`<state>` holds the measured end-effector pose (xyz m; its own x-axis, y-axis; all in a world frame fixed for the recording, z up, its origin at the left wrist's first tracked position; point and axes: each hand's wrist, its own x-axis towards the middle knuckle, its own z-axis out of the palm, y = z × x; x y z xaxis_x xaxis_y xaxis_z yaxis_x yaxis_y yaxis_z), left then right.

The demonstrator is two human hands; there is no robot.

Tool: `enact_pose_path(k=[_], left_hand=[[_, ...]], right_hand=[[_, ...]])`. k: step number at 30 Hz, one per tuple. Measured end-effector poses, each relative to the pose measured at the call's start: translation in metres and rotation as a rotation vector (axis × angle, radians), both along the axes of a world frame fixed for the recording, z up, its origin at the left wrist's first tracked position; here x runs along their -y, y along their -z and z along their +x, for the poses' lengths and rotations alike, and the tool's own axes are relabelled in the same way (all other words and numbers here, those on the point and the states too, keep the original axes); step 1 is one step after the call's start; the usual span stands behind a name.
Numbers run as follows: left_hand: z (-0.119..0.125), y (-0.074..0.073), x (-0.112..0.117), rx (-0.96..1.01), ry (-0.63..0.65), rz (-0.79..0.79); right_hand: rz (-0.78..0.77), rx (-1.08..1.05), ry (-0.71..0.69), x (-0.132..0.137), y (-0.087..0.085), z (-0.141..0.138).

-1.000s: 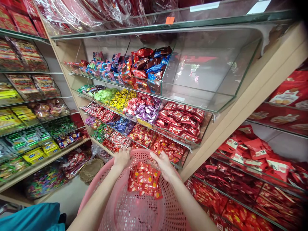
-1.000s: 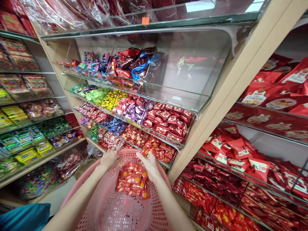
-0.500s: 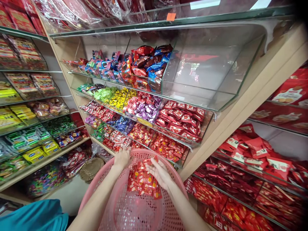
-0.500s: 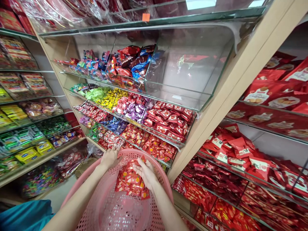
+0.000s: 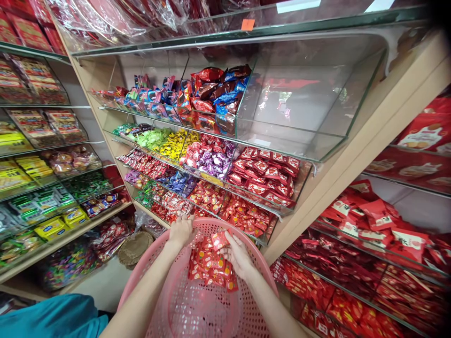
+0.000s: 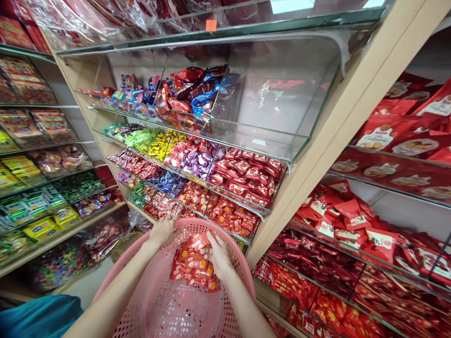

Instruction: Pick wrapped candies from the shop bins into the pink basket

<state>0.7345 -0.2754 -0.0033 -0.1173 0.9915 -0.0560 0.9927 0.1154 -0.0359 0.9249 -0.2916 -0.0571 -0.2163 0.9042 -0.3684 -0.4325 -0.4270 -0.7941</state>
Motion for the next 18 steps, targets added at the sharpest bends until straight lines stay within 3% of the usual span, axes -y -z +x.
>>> enact_pose_path(k=[7,13,18], left_hand=[[-0.002,0.001,-0.001,-0.015,0.013,0.015],[-0.001,0.001,-0.002,-0.001,0.002,-0.005],[0.0,0.001,-0.004,-0.001,0.008,0.008]], right_hand=[[0.01,0.135,0.136,-0.008,0.004,0.005],[0.203,0.354,0.21,-0.013,0.01,0.007],[0.329,0.518,0.163,-0.014,0.024,0.009]])
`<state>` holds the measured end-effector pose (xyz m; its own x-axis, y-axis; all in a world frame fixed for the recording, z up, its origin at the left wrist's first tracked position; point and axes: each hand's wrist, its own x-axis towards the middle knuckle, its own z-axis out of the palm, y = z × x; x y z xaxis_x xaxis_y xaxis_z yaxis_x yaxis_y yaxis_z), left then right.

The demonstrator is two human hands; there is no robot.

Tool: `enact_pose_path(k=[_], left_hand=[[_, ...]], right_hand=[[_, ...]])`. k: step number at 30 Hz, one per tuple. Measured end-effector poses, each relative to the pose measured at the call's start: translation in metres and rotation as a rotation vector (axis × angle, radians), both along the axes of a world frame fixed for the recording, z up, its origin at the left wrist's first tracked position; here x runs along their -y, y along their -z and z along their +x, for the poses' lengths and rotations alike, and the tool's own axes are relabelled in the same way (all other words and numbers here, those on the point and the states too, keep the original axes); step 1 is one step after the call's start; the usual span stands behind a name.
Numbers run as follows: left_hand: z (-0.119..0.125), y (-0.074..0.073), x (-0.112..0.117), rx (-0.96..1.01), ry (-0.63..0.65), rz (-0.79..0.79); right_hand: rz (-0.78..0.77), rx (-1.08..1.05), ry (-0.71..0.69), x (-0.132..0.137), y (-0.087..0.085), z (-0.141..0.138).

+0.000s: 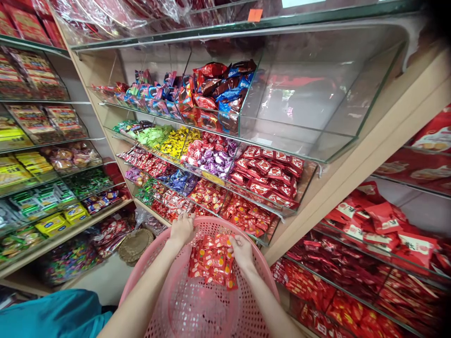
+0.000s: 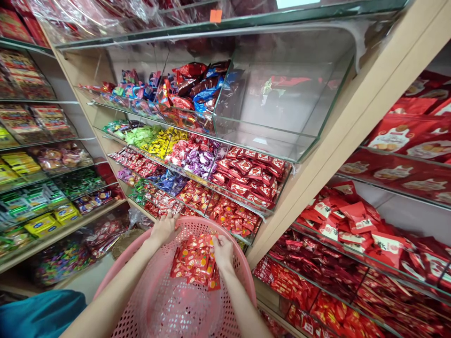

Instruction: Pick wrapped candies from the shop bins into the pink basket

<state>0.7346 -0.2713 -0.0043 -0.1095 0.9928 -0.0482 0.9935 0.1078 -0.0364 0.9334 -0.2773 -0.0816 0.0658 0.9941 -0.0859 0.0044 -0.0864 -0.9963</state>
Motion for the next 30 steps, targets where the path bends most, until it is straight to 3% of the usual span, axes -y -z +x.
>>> enact_pose_path(k=[5,9,15,17,21,26,30], left_hand=[[0.001,0.0,-0.002,0.019,-0.006,-0.018],[0.001,0.0,-0.003,0.015,0.007,-0.009],[0.002,0.001,-0.002,0.013,0.013,0.003],[0.003,-0.001,-0.002,0.004,0.011,0.01],[0.004,-0.004,0.0,-0.018,-0.007,0.015],[0.004,-0.006,0.003,-0.004,-0.028,0.027],[0.006,-0.008,0.006,-0.008,-0.028,0.045]], right_hand=[[0.001,0.108,-0.011,-0.004,0.019,0.004],[0.005,0.267,-0.035,-0.004,0.018,0.009],[0.047,1.148,-0.085,0.01,-0.015,0.014],[0.035,1.32,-0.115,0.013,-0.025,0.013],[0.13,1.415,-0.18,0.013,-0.043,0.003],[0.466,1.342,-0.431,0.007,-0.062,-0.03],[0.458,1.411,-0.571,0.001,-0.064,-0.056]])
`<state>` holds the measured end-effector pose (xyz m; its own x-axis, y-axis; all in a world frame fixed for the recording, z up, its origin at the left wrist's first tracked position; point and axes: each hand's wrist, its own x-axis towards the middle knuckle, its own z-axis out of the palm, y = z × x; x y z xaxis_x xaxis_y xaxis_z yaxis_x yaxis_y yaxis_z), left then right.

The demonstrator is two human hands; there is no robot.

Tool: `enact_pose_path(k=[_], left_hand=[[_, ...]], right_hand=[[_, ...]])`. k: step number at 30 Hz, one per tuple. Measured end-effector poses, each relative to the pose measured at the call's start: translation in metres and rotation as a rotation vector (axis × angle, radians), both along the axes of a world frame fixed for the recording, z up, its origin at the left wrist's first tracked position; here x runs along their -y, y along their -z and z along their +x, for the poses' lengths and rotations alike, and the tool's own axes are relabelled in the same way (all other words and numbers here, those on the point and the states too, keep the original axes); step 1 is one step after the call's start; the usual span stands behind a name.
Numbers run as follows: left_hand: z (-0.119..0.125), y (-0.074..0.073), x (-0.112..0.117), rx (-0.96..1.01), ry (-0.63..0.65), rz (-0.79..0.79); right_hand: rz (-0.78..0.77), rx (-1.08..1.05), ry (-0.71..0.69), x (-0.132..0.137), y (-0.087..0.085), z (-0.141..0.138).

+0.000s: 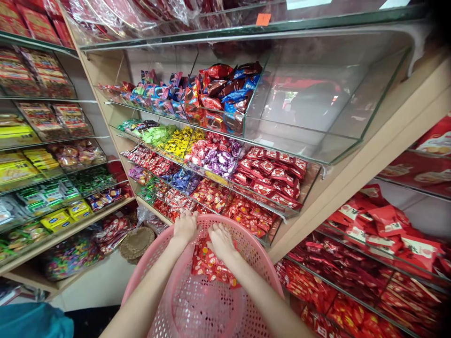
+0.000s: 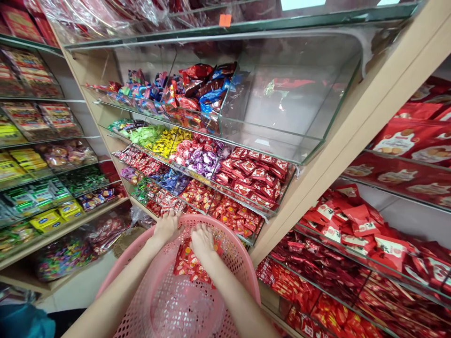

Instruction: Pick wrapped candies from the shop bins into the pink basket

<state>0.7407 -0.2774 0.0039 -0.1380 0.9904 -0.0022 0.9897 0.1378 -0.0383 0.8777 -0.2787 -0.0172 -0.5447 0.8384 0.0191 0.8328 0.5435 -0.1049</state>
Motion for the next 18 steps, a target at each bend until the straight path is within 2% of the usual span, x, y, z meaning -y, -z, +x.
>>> enact_pose_path(k=[4,8,14,18], left_hand=[[0.002,-0.002,0.002,-0.01,-0.001,0.019],[0.001,-0.001,0.002,0.009,-0.012,0.01],[-0.001,0.003,0.002,0.01,-0.007,0.032],[-0.001,0.003,0.003,0.001,-0.005,0.032]], right_hand=[[-0.067,0.084,0.003,-0.004,0.004,-0.012],[-0.055,0.086,-0.008,-0.002,0.008,-0.013],[0.115,0.023,-0.053,0.0,0.016,-0.007],[0.195,-0.046,-0.016,-0.002,0.016,0.004]])
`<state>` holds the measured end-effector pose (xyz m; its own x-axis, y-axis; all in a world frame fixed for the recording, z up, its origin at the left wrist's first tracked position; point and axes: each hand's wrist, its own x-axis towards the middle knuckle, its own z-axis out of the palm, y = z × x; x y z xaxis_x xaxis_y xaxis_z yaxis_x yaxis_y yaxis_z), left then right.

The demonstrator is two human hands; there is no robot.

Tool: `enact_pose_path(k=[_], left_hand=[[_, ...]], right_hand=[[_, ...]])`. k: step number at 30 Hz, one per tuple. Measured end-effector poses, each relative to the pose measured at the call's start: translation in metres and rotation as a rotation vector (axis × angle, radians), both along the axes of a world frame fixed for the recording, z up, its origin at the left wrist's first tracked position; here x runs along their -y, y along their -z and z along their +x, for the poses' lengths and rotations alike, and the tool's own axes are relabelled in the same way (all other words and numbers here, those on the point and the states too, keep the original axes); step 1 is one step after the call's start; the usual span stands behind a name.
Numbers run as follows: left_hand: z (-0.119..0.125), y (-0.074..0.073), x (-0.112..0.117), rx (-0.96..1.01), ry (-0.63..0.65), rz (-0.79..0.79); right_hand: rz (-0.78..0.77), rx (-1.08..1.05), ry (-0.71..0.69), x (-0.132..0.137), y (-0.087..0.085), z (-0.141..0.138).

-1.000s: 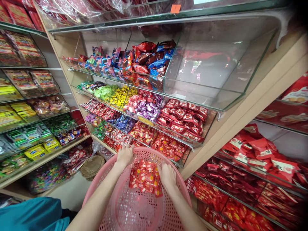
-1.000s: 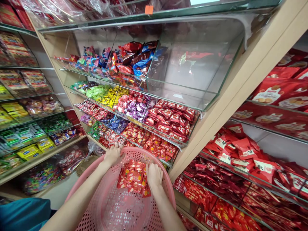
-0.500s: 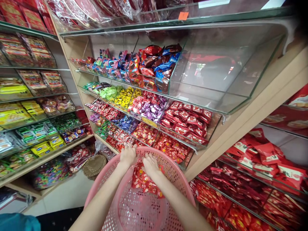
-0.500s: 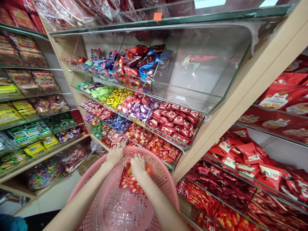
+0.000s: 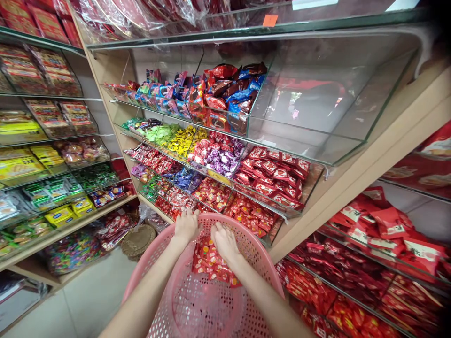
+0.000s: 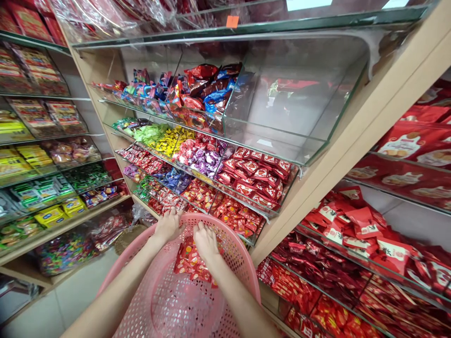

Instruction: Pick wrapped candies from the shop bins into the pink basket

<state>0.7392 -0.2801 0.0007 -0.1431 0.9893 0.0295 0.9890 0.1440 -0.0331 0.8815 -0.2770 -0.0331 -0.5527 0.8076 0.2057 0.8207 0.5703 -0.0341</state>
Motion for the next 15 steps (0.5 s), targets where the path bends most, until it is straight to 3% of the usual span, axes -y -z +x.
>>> enact_pose_path(k=[3,7,12,15], left_hand=[[0.0,0.0,0.001,-0.006,0.002,0.012],[0.0,0.001,0.001,-0.008,0.002,0.028],[0.0,0.001,0.002,0.013,-0.006,0.01],[0.001,0.0,0.002,0.02,-0.007,0.009]], right_hand=[[-0.004,-0.147,0.05,0.001,-0.004,0.01],[-0.094,-0.555,0.08,0.0,-0.006,0.018],[-0.483,-1.199,0.25,-0.008,0.004,0.017],[-0.703,-1.416,0.383,-0.01,0.011,0.015]])
